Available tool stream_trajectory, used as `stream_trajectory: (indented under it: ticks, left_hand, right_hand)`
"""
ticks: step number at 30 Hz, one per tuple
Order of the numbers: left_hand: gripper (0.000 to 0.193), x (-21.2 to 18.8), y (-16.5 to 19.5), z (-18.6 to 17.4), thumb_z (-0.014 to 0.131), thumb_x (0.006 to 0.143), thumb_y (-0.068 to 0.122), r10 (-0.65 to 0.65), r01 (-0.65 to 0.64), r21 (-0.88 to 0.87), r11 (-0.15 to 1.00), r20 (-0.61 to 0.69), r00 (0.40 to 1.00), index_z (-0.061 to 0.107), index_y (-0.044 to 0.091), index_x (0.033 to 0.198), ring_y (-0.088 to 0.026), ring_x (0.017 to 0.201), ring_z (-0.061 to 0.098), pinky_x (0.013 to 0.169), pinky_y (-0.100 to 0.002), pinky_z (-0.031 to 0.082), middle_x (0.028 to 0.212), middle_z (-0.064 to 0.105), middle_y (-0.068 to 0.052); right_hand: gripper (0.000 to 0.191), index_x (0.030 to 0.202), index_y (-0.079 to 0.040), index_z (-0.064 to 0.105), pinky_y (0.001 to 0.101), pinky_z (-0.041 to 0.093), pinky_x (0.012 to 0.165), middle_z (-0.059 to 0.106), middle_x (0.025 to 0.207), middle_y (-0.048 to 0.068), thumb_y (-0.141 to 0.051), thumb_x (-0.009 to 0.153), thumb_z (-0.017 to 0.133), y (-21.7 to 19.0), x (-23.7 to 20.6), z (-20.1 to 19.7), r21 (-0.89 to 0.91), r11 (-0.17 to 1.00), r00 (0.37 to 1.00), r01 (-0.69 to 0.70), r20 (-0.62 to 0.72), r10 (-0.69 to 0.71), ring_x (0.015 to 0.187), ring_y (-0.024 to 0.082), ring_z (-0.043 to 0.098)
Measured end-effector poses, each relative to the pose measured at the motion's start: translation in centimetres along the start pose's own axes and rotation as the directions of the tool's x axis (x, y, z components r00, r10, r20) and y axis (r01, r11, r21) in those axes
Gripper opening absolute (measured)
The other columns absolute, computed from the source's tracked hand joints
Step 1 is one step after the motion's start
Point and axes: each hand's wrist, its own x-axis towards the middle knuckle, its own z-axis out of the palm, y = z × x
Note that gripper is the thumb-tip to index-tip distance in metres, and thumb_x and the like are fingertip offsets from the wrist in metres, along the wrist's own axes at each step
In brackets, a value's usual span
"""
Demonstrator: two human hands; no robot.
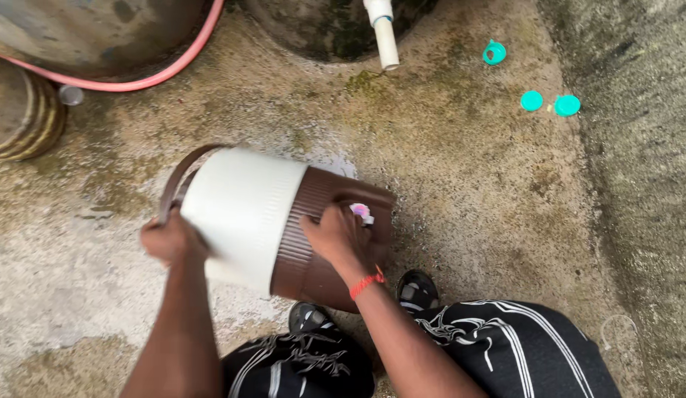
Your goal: The person washes an insulated plastic water cooler on the wet concrete ground, scrubbing its interior and exterior, rinsing it under a tap, filling it with water, and fitting the lid before carrying it away.
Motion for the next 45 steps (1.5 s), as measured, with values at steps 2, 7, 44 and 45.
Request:
stream_trajectory:
  ticks: [2, 7, 44, 45]
  left_hand:
    - [0.037, 1.0, 0.1, -0.2, 0.082, 0.085, 0.016, -0.072, 0.071, -0.039, 0.997, -0.009, 0.997, 0.059, 0.002, 0.11, -0.025, 0.097, 0.071, 0.088, -0.038, 0.06, 0.111, 0.068, -0.014]
    - [0.046, 2.4, -0.2, 0.4, 0.084, 0.079, 0.014, -0.071, 0.059, -0.125, 0.99, -0.1, 0.992, 0.052, 0.011, 0.112, -0.023, 0.1, 0.065, 0.081, -0.032, 0.059, 0.121, 0.052, -0.01]
    - [0.035, 11.0, -1.2, 0.2, 0.074, 0.095, 0.03, 0.072, -0.072, 0.417, 0.906, 0.017, 0.997, 0.058, 0.002, 0.11, -0.015, 0.091, 0.074, 0.077, -0.029, 0.058, 0.112, 0.07, -0.012]
    - [0.035, 10.8, -1.2, 0.1, 0.074, 0.095, 0.03, 0.072, -0.072, 0.417, 0.906, 0.017, 0.997, 0.058, 0.002, 0.11, -0.015, 0.091, 0.074, 0.077, -0.029, 0.058, 0.112, 0.07, -0.012]
  right_hand:
    - [0.049, 0.095, -0.002, 0.074, 0.0492, 0.056, 0.08, 0.074, 0.094, 0.022, -0.049, 0.095, 0.06, -0.7, 2.2, -1.8, 0.089, 0.993, 0.997, 0.083, -0.009, -0.083, 0.089, 0.035, 0.076]
    - [0.033, 0.074, -0.007, 0.071, 0.0407, 0.054, 0.07, 0.075, 0.076, 0.013, -0.038, 0.084, 0.067, -1.7, 9.2, -8.6, 0.545, 0.825, 0.954, 0.148, -0.297, 0.025, 0.075, 0.028, 0.073]
    - [0.107, 0.167, -0.007, 0.022, 0.0753, 0.005, 0.113, 0.065, 0.127, 0.018, -0.045, 0.081, 0.072, 33.5, 31.5, -26.1, -0.502, 0.863, 0.869, -0.05, -0.447, -0.21, 0.142, 0.046, 0.032]
    - [0.106, 0.165, -0.005, 0.024, 0.0746, 0.006, 0.112, 0.064, 0.126, 0.02, -0.046, 0.08, 0.072, 33.5, 31.6, -26.2, -0.567, 0.823, 0.835, -0.042, -0.472, -0.283, 0.141, 0.046, 0.032]
